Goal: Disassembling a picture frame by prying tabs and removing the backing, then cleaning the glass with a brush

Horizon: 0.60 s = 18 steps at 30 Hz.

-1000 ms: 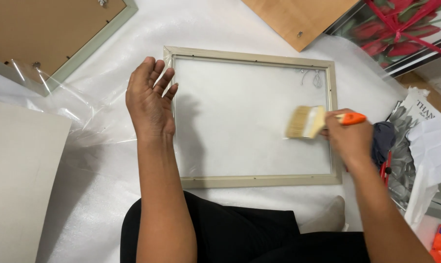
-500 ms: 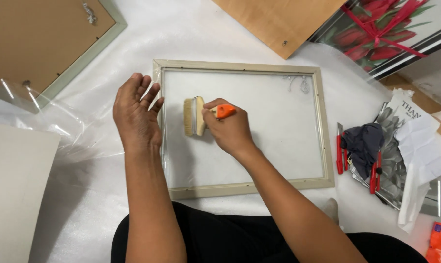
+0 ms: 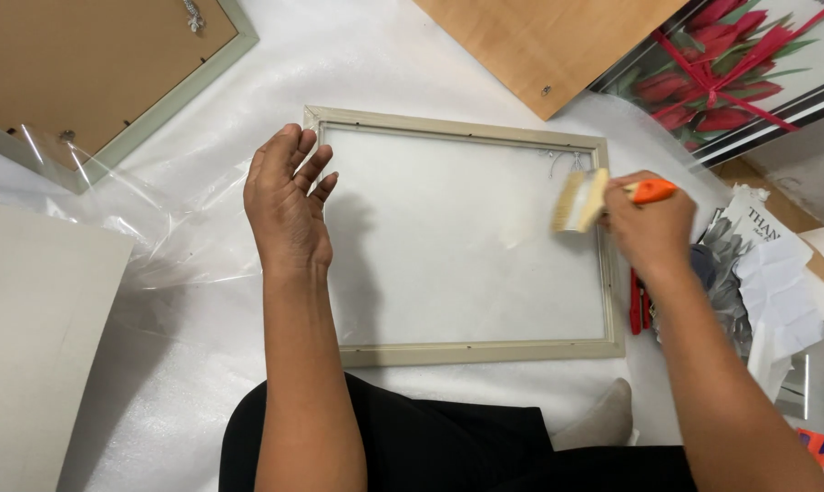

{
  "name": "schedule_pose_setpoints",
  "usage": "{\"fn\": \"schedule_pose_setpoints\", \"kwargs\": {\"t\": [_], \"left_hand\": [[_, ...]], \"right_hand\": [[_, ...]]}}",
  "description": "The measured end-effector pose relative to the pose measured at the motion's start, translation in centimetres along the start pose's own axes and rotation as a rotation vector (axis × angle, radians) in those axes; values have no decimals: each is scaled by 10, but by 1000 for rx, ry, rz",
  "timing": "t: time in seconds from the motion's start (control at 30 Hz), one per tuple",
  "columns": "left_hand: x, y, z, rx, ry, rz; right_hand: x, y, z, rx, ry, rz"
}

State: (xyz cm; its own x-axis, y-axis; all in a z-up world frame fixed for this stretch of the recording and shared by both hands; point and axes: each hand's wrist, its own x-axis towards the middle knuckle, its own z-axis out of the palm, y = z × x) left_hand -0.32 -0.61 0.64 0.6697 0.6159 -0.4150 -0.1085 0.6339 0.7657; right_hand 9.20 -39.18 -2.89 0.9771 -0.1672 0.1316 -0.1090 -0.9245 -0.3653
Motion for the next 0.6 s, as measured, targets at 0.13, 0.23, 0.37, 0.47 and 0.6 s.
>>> {"fn": "schedule_pose_setpoints", "kwargs": {"t": [0.13,0.23,0.37,0.47,0.6], "left_hand": [[4,-3,-3,18,-1,-8],[7,-4,-3,45,4,-9],[9,-3,-5,55,8,-7],[4,0,-1,39,15,-13],[1,4,1,23,19,-16]], "right_hand": [[-40,-118,35,540,-186,-7],[-61,-179,62,714,-361,39],[-65,-187,80,786,-548,101],[-31,-129,58,739,-479,178],[11,-31,12,661,-303,199]]}}
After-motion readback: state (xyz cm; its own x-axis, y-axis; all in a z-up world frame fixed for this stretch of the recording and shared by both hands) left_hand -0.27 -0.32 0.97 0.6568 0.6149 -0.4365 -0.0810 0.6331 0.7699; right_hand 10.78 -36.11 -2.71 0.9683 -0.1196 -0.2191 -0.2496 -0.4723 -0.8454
